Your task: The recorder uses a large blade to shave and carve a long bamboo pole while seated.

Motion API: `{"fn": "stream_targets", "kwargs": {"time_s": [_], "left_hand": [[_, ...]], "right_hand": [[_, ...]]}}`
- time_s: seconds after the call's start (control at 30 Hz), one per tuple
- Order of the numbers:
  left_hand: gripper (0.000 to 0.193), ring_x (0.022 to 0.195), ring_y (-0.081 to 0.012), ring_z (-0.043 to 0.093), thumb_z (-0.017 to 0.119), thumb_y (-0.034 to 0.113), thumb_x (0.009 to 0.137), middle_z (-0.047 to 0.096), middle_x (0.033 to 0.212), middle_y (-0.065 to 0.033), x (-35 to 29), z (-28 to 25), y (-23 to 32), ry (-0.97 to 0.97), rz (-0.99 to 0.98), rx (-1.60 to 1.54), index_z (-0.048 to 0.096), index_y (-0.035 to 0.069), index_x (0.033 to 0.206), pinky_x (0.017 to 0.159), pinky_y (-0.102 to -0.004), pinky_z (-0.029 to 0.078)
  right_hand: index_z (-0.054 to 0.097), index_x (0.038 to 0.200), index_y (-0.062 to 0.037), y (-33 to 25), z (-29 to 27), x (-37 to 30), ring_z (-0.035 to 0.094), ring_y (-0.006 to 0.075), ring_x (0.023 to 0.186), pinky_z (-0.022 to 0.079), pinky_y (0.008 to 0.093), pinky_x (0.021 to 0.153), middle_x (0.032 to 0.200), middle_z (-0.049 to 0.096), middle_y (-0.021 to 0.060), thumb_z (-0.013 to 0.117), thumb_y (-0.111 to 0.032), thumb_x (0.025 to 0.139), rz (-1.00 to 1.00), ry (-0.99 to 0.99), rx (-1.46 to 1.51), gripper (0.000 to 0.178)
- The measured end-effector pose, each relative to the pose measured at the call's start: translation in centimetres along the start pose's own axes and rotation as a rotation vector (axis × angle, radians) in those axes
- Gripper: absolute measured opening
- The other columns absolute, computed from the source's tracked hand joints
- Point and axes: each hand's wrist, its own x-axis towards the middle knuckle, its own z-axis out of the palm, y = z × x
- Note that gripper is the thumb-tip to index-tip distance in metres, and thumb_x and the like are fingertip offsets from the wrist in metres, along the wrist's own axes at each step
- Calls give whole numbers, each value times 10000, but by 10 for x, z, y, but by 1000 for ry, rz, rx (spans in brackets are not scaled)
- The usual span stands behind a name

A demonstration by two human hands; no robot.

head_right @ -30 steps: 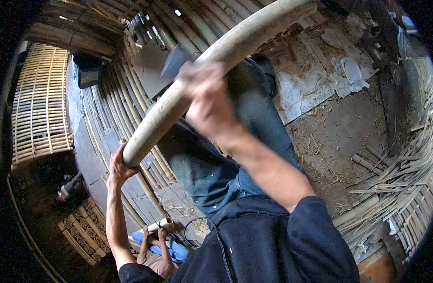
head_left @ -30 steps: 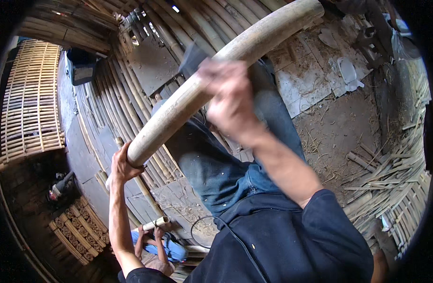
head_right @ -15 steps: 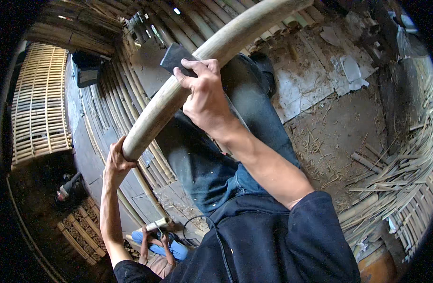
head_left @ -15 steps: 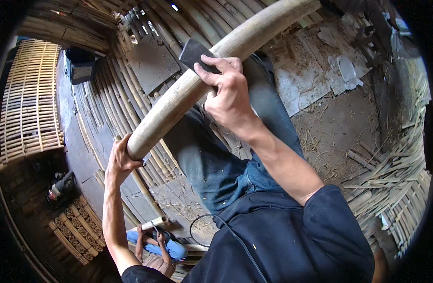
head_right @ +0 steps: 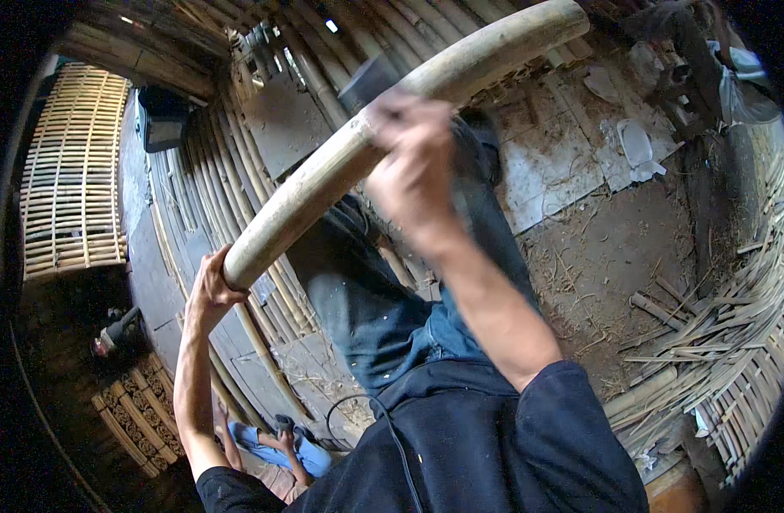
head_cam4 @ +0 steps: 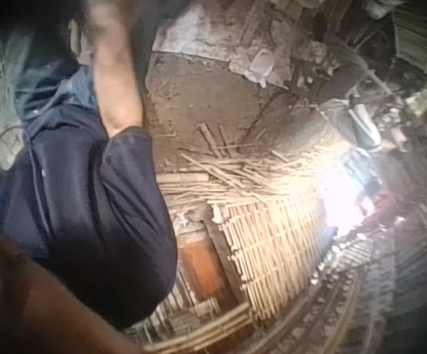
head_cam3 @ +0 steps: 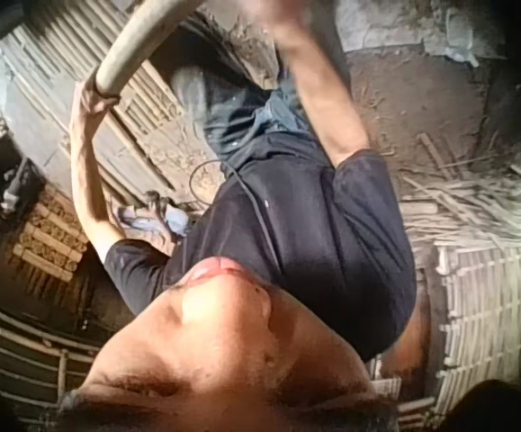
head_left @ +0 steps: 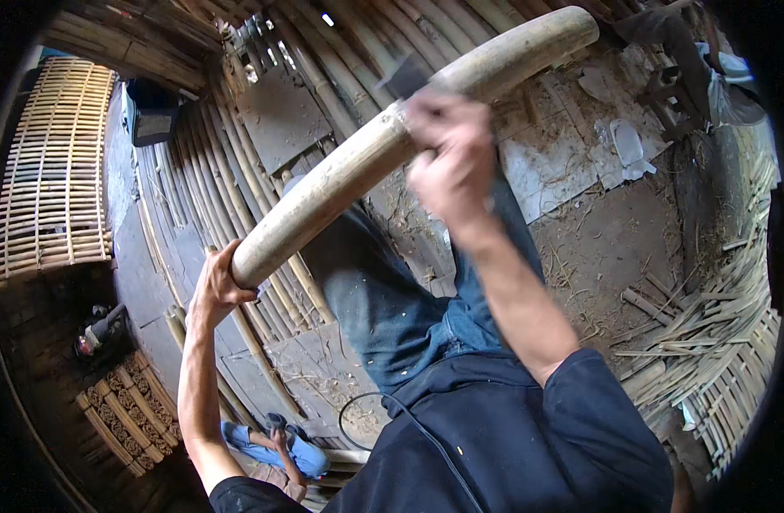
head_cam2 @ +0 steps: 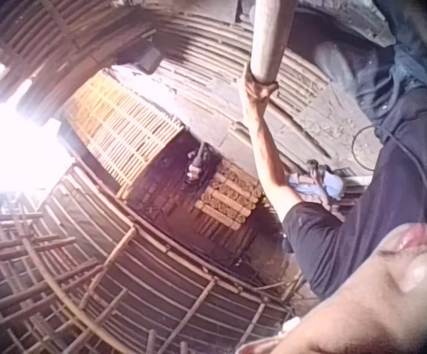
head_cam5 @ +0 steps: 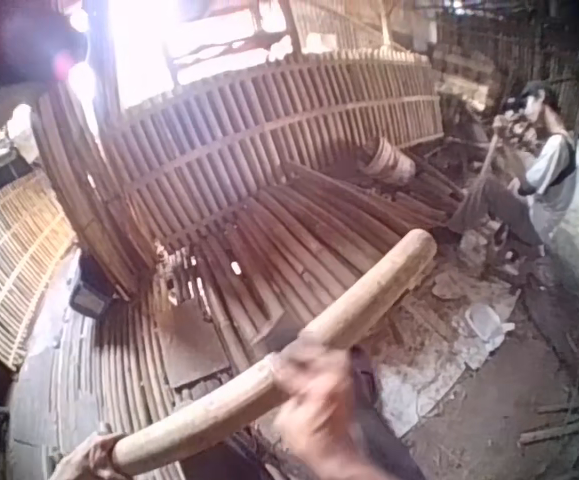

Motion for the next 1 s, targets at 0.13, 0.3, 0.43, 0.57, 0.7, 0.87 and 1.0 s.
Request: {"fn": "stream_targets", "kwargs": {"time_s": [0.13,0.3,0.43,0.57,0.7,0.87,1.0], "left_hand": [[780,850,-383,779,908,242,504,771,936,-192,10,10,-9,48,216,-38,694,-2,1214,885,-483,632],[852,942,-403,788,931,224,512,782,1038,-231,-5,10,-24,147,209,127,673,28,1300,896,-479,632],[874,975,-423,786,949,230,533,780,1093,-225,-2,26,-31,252,257,291,657,46,1336,887,-502,653],[901,1025,-430,774,964,199,534,771,1150,-218,-10,46,-37,406,313,329,649,57,1365,896,-504,650],[915,1042,-429,766,963,197,524,763,1179,-223,-30,46,-48,464,274,361,648,55,1372,900,-501,643],[946,1042,-425,762,975,201,499,762,1163,-219,-25,39,-48,431,245,409,646,49,1374,904,-502,631],[955,1035,-427,767,999,204,491,768,1143,-222,-14,38,-46,404,362,350,646,43,1364,903,-495,635]], "right_hand": [[854,1173,-75,-42,62,-71,574,366,1304,441,464,1190,1301,740,203,597,139,719,-165,-252,261,564],[805,1041,78,12,2,5,644,396,1150,506,481,1025,1108,758,264,631,11,894,-210,83,-137,237],[825,1150,-9,16,-20,15,619,346,1212,485,434,1095,1261,740,173,638,143,751,39,122,-157,467],[822,1212,-7,-34,44,-50,600,412,1270,418,486,1194,1312,723,244,564,90,753,-209,-183,77,535],[826,1210,-26,-11,16,-14,614,391,1185,473,452,1110,1257,727,221,586,127,733,-199,-64,0,555],[819,1167,11,4,-16,-1,618,357,1177,519,421,1068,1310,714,170,597,145,711,-16,23,-135,525],[796,1099,71,-34,50,-54,612,368,1162,459,451,1111,1258,719,251,535,131,779,-316,-178,95,417]]}}
